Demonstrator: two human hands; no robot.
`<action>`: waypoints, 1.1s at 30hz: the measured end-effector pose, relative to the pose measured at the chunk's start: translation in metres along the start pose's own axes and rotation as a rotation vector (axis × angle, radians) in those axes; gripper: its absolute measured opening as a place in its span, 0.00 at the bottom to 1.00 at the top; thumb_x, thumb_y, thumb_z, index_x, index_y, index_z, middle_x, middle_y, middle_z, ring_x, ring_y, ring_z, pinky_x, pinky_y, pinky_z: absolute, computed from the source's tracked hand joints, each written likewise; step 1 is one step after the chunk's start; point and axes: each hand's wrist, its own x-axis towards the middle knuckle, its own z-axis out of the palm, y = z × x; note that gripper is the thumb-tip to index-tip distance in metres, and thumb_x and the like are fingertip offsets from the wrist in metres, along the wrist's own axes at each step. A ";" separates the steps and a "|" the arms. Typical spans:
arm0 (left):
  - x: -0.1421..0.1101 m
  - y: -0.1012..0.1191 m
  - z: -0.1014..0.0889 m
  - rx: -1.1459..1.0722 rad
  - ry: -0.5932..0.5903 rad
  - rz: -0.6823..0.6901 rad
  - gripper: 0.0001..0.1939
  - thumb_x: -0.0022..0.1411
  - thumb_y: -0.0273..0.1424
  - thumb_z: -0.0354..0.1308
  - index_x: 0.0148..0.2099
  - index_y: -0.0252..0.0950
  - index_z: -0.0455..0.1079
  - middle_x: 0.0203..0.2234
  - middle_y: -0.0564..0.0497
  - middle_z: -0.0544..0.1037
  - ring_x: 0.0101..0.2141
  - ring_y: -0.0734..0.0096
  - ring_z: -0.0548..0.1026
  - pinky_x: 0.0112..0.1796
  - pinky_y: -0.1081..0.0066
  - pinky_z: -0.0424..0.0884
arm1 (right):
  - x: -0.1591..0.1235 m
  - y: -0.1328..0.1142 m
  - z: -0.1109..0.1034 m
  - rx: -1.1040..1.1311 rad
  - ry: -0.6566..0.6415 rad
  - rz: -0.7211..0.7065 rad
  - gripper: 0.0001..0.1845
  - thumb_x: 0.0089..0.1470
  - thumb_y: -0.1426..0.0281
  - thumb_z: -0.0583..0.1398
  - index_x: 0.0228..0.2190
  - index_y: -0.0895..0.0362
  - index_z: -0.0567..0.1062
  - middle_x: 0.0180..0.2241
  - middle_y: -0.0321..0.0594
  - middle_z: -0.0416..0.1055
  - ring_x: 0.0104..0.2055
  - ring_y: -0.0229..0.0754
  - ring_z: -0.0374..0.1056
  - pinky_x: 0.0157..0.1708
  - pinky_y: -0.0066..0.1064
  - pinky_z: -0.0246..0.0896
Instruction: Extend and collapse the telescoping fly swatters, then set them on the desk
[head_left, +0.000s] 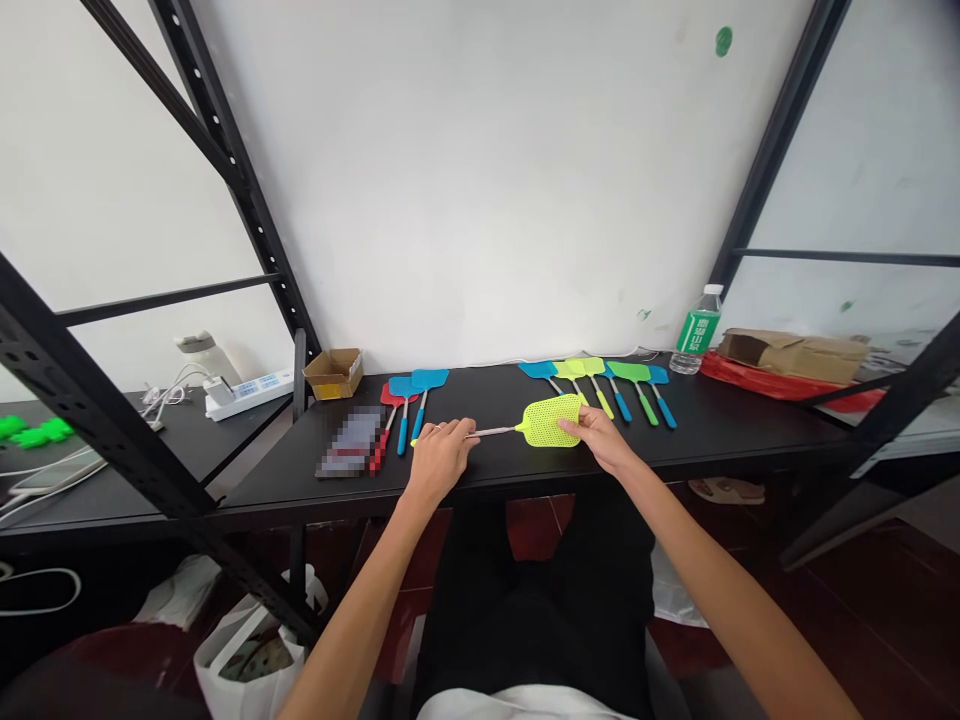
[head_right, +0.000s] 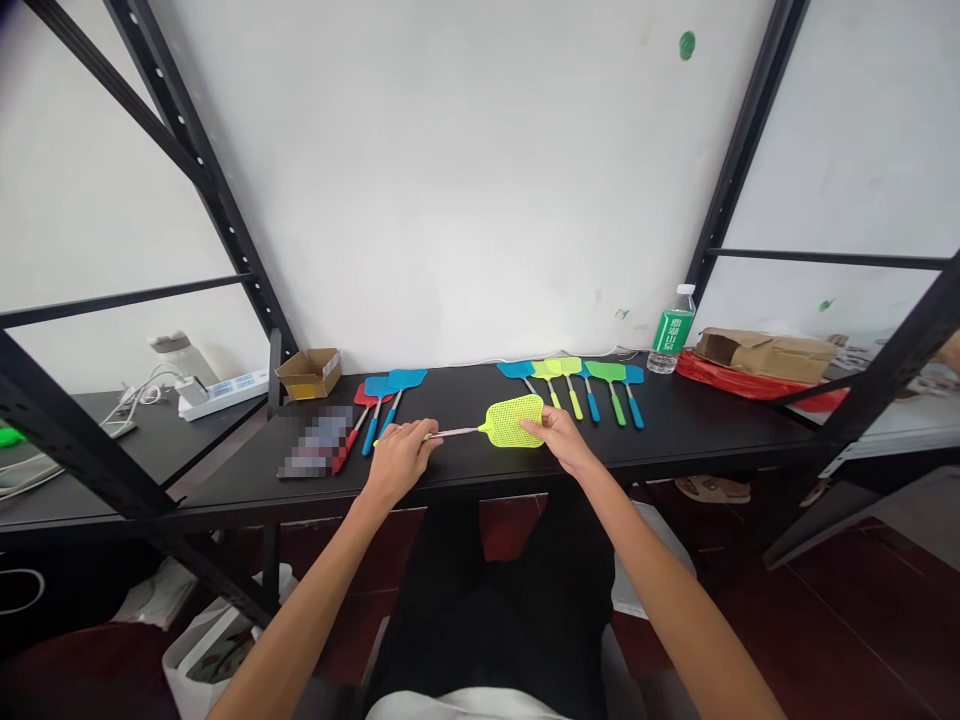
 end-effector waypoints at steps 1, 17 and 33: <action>0.000 0.000 0.000 0.016 0.009 0.003 0.12 0.73 0.37 0.46 0.46 0.40 0.70 0.34 0.49 0.79 0.36 0.62 0.74 0.41 0.64 0.59 | 0.000 0.000 0.001 0.000 0.000 0.003 0.24 0.44 0.55 0.71 0.40 0.56 0.81 0.37 0.46 0.80 0.43 0.52 0.75 0.42 0.41 0.71; -0.001 -0.001 0.003 -0.009 0.029 0.061 0.11 0.73 0.36 0.47 0.45 0.40 0.70 0.35 0.49 0.78 0.36 0.64 0.75 0.40 0.65 0.59 | 0.001 0.002 -0.001 0.026 0.004 -0.005 0.26 0.43 0.56 0.72 0.42 0.57 0.81 0.39 0.46 0.80 0.45 0.53 0.75 0.43 0.42 0.70; 0.000 -0.001 0.003 -0.001 0.016 0.066 0.12 0.74 0.35 0.46 0.43 0.39 0.69 0.33 0.51 0.78 0.33 0.64 0.75 0.37 0.64 0.59 | 0.002 0.002 0.000 0.054 0.003 0.013 0.26 0.40 0.57 0.73 0.41 0.56 0.81 0.39 0.46 0.81 0.47 0.55 0.74 0.46 0.45 0.68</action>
